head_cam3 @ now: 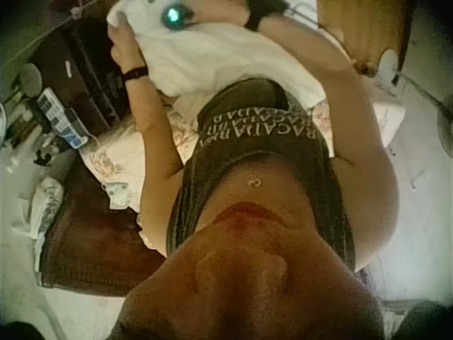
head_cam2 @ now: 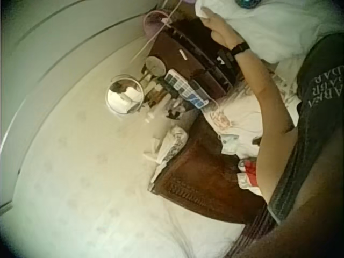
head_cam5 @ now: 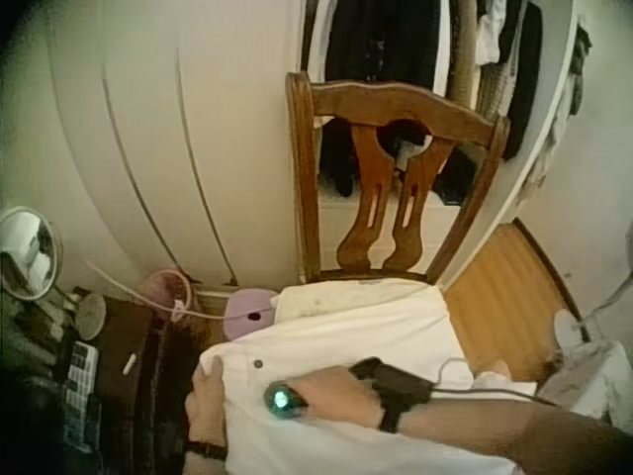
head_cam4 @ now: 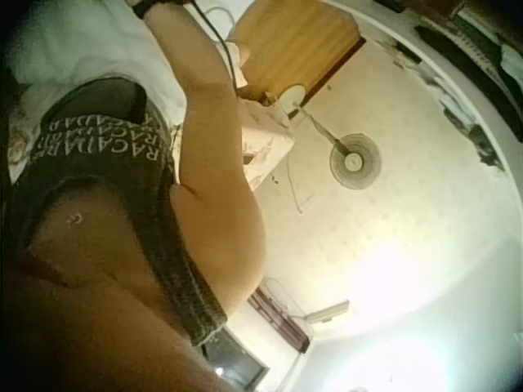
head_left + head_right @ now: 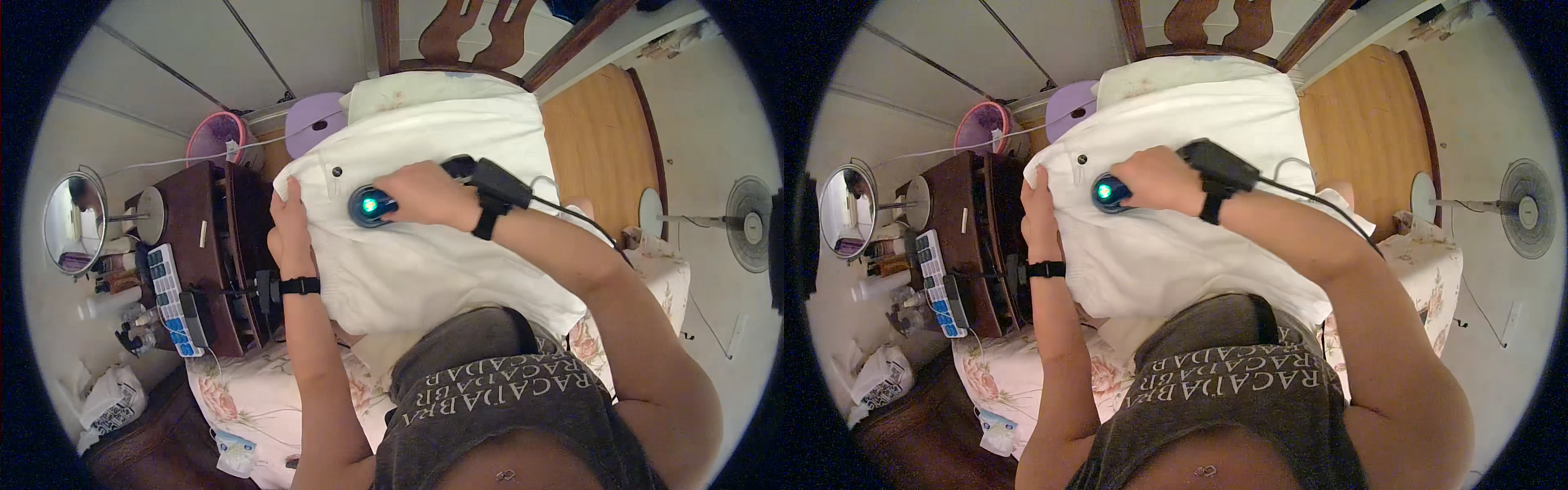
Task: The person uses a handheld garment steamer to remove wrinkles from white shorts spread on a bed, moving the steamer across the fabric while holding the shorts in place by hand.
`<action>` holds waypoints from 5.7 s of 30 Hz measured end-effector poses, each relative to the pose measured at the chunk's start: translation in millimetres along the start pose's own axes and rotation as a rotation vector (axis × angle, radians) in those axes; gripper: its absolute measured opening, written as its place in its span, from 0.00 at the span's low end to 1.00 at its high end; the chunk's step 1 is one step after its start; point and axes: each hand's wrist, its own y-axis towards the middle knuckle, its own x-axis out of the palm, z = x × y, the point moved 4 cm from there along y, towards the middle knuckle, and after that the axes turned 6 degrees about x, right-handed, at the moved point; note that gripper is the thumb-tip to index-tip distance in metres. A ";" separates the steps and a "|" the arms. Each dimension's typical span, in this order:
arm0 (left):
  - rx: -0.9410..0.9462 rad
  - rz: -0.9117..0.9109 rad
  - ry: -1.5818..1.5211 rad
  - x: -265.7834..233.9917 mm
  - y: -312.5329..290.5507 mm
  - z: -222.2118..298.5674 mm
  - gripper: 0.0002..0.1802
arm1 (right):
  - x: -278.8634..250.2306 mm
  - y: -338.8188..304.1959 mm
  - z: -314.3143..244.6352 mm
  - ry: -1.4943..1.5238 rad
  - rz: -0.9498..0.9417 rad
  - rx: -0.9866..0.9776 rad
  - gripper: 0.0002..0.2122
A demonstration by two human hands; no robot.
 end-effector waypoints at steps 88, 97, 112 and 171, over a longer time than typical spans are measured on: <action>-0.039 -0.138 -0.060 -56.5 -94.4 22.6 0.15 | -17.1 -101.6 52.0 -0.005 -0.022 0.152 0.17; -0.425 -0.253 -0.491 -54.8 -109.5 26.1 0.24 | -27.3 -111.4 63.4 -0.076 -0.044 0.221 0.17; 0.191 -0.154 -0.003 -64.2 -96.4 47.6 0.30 | -9.9 -78.3 7.5 -0.026 -0.062 0.089 0.16; 0.172 -0.277 -0.408 -70.8 -68.7 158.3 0.30 | -187.8 -406.7 173.0 0.738 1.186 0.517 0.08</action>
